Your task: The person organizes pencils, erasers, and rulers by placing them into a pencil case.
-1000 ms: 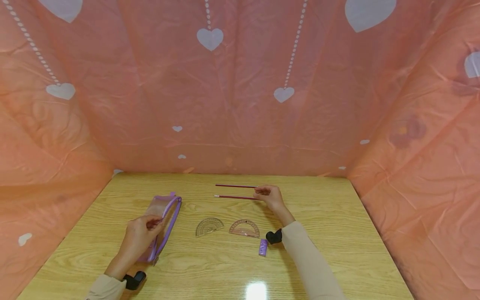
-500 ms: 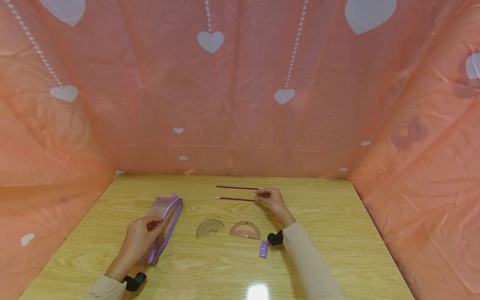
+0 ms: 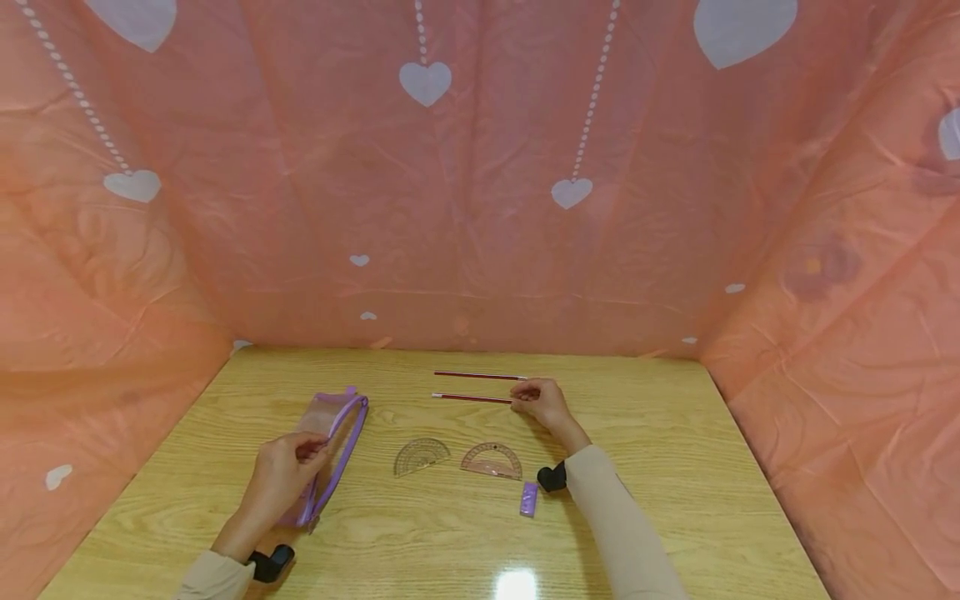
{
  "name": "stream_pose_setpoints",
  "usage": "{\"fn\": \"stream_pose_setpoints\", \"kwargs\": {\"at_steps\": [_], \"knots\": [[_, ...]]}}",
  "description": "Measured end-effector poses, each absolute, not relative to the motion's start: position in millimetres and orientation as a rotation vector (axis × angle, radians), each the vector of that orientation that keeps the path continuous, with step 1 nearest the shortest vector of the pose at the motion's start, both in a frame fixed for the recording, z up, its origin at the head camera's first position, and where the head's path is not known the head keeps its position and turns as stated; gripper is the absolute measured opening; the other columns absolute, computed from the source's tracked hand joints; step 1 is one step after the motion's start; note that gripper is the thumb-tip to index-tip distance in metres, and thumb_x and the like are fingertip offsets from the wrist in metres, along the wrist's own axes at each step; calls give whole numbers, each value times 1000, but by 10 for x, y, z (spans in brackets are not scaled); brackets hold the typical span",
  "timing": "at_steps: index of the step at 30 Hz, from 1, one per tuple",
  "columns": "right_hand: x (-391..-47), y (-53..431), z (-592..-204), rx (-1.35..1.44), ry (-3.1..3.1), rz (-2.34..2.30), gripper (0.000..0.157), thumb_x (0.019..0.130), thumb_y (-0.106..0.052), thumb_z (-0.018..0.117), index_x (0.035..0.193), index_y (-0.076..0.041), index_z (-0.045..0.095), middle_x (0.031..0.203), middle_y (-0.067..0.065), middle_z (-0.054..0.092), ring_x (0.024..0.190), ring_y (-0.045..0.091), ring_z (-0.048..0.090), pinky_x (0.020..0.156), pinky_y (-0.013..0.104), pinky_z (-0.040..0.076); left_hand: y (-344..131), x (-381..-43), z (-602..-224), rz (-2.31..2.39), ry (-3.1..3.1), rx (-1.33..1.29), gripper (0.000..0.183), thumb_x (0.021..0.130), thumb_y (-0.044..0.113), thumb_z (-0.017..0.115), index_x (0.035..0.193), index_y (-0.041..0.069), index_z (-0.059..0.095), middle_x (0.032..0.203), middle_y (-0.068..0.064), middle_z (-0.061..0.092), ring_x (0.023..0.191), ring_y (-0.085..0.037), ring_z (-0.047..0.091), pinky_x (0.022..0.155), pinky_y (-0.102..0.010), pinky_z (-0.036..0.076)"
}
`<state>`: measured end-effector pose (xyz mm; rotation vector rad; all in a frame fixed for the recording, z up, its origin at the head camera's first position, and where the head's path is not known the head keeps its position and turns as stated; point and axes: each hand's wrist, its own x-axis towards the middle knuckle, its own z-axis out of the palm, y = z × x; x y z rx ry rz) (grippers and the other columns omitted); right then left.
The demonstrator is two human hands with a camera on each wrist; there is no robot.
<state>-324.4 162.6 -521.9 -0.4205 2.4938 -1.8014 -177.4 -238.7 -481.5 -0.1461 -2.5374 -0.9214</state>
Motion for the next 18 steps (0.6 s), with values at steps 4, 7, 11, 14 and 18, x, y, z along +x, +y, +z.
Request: {"fn": "stream_pose_setpoints", "kwargs": {"at_steps": [4,7,11,14,18], "knots": [[-3263,1628,-5260,-448,2536,-1742,19,83,11,73,102,14,70,103,25,68,88,24,65,72,21,53,-2388,-1769,-4812,-928,-2542,-143,10,79,-6,77,88,-3,76,75,-4,70,67,-15,65,58,-25,55],[-3278,1634,-5293,-465,2553,-1724,17,84,9,73,101,12,71,104,24,68,90,27,65,73,21,52,-2388,-1760,-4807,-935,-2543,-144,10,79,-6,77,88,-3,76,75,-4,70,67,-15,65,58,-25,55],[-3277,1635,-5305,-509,2580,-1700,15,86,7,73,100,11,71,103,24,68,90,31,65,74,22,52,-2389,-1757,-4807,-939,-2540,-147,10,79,-6,77,88,-3,76,76,-5,70,67,-16,65,58,-25,55],[-3264,1635,-5290,-542,2598,-1671,13,87,7,72,99,12,71,102,24,67,92,34,64,75,24,53,-2389,-1760,-4809,-933,-2538,-148,10,78,-7,77,88,-3,75,75,-5,70,67,-15,65,58,-25,55],[-3252,1636,-5270,-554,2616,-1628,12,88,6,70,99,11,71,103,23,66,93,36,63,78,29,55,-2392,-1755,-4808,-928,-2542,-144,10,78,-6,77,88,-3,75,75,-5,70,67,-15,65,58,-25,54]]}}
